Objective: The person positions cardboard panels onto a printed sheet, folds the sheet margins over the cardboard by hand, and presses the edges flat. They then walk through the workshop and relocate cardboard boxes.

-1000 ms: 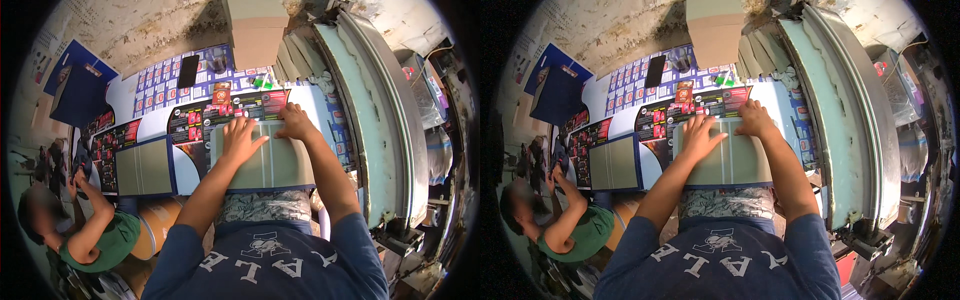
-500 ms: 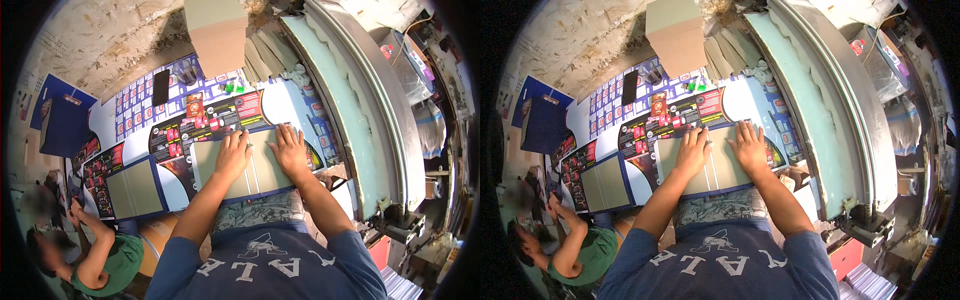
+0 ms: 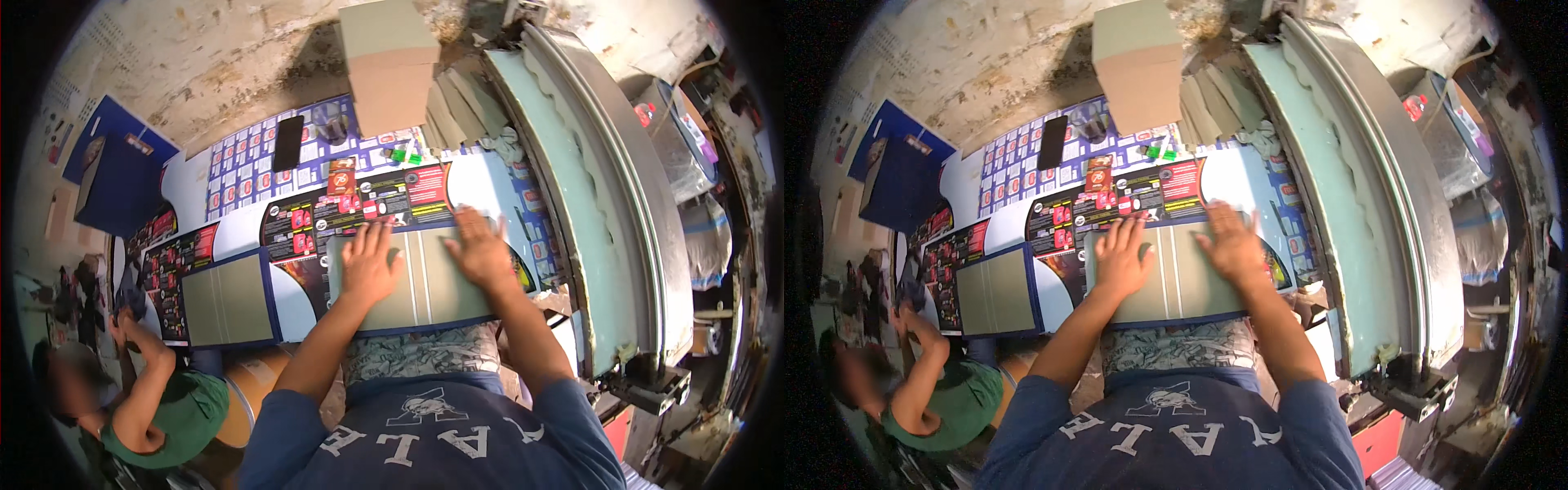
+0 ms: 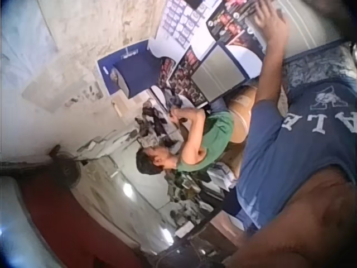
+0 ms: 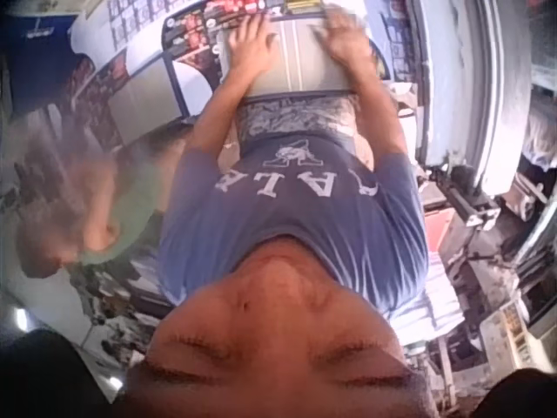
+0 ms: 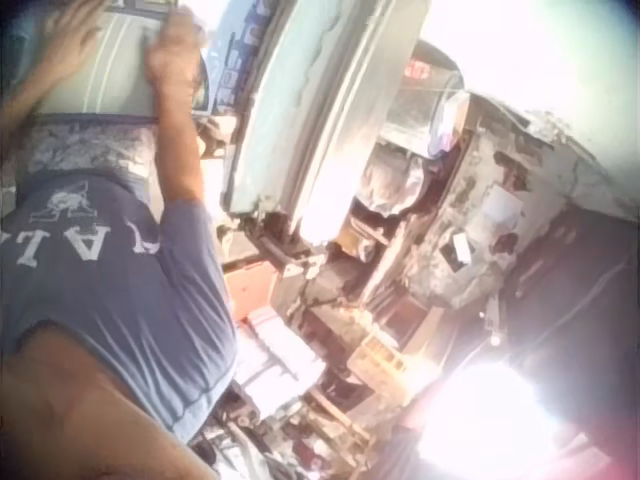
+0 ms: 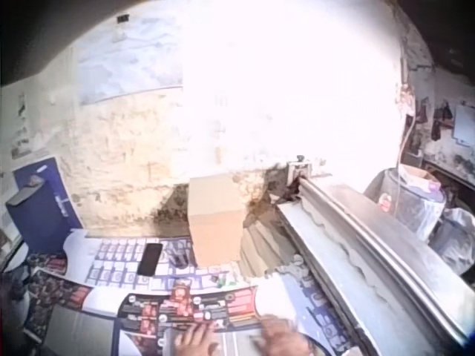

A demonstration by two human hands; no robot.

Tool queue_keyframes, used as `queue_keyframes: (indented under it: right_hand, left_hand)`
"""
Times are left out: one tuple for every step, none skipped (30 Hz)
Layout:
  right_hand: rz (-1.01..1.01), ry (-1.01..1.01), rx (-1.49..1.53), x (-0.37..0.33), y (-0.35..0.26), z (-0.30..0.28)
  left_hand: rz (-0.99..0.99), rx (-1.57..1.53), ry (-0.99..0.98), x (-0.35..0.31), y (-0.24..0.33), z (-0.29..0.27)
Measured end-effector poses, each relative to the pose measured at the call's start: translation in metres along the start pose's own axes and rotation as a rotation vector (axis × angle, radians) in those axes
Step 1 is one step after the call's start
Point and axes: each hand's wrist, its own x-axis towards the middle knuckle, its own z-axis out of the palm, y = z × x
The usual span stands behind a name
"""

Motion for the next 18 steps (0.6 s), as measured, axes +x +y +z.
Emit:
queue_keyframes:
  right_hand:
    - [0.029, 0.129, -0.110, -0.001, 0.018, 0.013]
    - [0.013, 0.187, -0.169, 0.001, 0.021, 0.023]
    - [-0.015, 0.184, -0.157, 0.005, 0.014, 0.033]
    - [-0.050, 0.193, -0.151, 0.012, -0.001, 0.027]
    - [-0.147, 0.064, -0.135, 0.018, -0.025, 0.025]
    - [-0.234, -0.066, -0.122, 0.022, -0.059, 0.017]
    - [-0.384, 0.042, -0.109, 0.029, -0.071, 0.045]
    - [-0.436, 0.011, -0.109, 0.031, -0.088, 0.047]
    - [-0.420, -0.003, -0.049, 0.028, -0.090, 0.044]
    - [-0.400, -0.019, 0.002, 0.024, -0.082, 0.039]
    - [-0.331, -0.001, -0.050, 0.024, -0.065, 0.034]
    - [-0.255, -0.002, -0.097, 0.016, -0.043, 0.032]
    - [-0.176, 0.025, -0.076, 0.006, -0.024, 0.027]
    - [-0.092, 0.057, -0.061, -0.002, -0.005, 0.020]
    - [-0.039, 0.073, -0.104, -0.006, 0.008, 0.015]
    - [0.013, 0.093, -0.145, -0.008, 0.014, 0.009]
    - [0.041, 0.082, -0.124, -0.009, 0.014, 0.003]
    - [0.071, 0.134, -0.133, -0.012, 0.014, 0.003]
  left_hand:
    - [0.033, 0.047, 0.064, -0.007, -0.010, -0.001]
    - [0.026, 0.044, 0.062, -0.009, -0.015, 0.004]
    - [0.024, 0.051, 0.053, -0.009, -0.014, 0.006]
    - [0.020, 0.060, 0.057, -0.009, -0.015, 0.007]
    - [0.008, 0.063, 0.064, -0.013, -0.019, 0.011]
    - [0.018, 0.055, 0.074, -0.015, -0.024, 0.012]
    - [0.041, 0.038, 0.084, -0.014, -0.023, 0.013]
    - [0.047, 0.038, 0.094, -0.017, -0.028, 0.010]
    - [-0.009, 0.032, 0.043, -0.020, -0.032, 0.000]
    - [-0.015, 0.060, 0.054, -0.022, -0.038, -0.008]
    - [-0.022, 0.088, 0.064, -0.025, -0.048, -0.018]
    - [-0.031, 0.108, 0.056, -0.034, -0.052, -0.022]
    - [-0.021, 0.120, 0.023, -0.037, -0.056, -0.020]
    - [-0.048, 0.119, 0.014, -0.041, -0.055, -0.015]
    - [-0.069, 0.119, 0.010, -0.042, -0.054, -0.011]
    - [-0.089, 0.123, 0.009, -0.043, -0.053, -0.011]
    - [-0.081, 0.148, 0.064, -0.045, -0.053, -0.012]
    - [-0.083, 0.174, 0.054, -0.046, -0.049, -0.017]
